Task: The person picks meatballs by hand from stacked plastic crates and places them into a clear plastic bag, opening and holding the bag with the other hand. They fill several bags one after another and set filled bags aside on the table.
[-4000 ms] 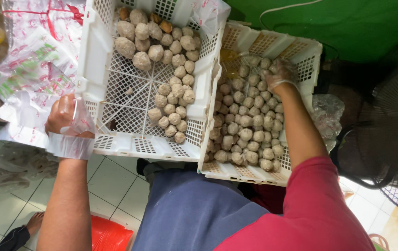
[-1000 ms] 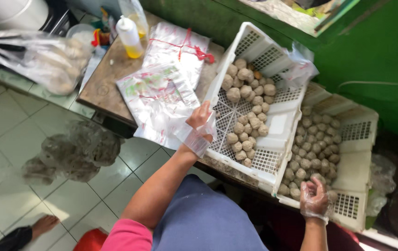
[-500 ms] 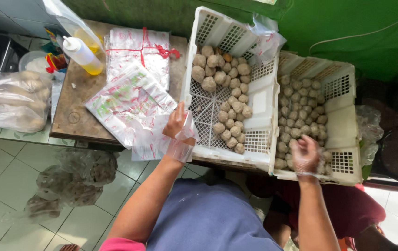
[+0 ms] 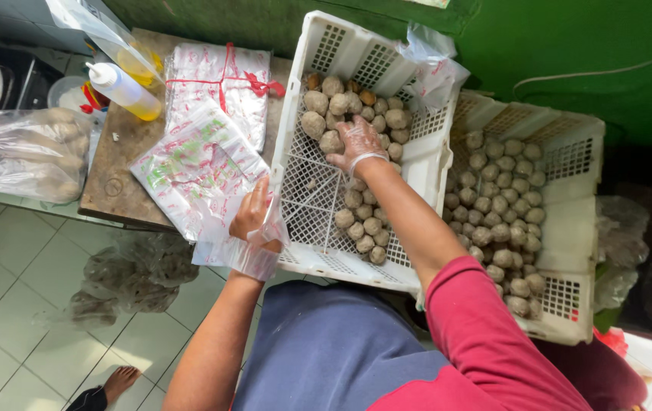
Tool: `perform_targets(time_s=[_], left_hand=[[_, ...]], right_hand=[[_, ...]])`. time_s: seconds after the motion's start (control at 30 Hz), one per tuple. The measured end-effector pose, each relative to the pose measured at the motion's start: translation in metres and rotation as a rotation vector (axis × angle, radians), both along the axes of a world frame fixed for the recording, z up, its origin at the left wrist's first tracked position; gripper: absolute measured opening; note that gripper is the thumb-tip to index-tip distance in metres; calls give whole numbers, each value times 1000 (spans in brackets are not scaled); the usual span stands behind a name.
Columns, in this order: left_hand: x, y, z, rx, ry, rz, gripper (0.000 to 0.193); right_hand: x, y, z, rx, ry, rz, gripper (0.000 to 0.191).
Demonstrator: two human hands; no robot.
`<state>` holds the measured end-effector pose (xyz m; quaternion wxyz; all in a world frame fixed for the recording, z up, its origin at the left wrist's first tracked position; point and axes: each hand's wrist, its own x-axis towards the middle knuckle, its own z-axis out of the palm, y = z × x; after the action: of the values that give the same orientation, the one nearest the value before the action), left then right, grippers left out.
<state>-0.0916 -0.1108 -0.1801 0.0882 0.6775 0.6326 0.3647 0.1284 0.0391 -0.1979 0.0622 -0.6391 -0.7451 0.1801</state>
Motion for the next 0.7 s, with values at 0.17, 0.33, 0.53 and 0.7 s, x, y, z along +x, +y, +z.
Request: perform_targets(time_s=[0.17,0.33,0.53,0.7], left_hand=[[3,-2,11,-165,2,44,42],[1,-2,16,-69,36,-23,45],[2,-1,14,-136,-26,-3,48],[0,-4,11,-151,-1,-4,47]], right_hand=[[-24,0,-16,-206,-43,-77,66],[-42,-38,-33,-257,42,72,67],[-48,-19,-47,231,159,-116,79],[-53,25,-41,90,259,-290,77]])
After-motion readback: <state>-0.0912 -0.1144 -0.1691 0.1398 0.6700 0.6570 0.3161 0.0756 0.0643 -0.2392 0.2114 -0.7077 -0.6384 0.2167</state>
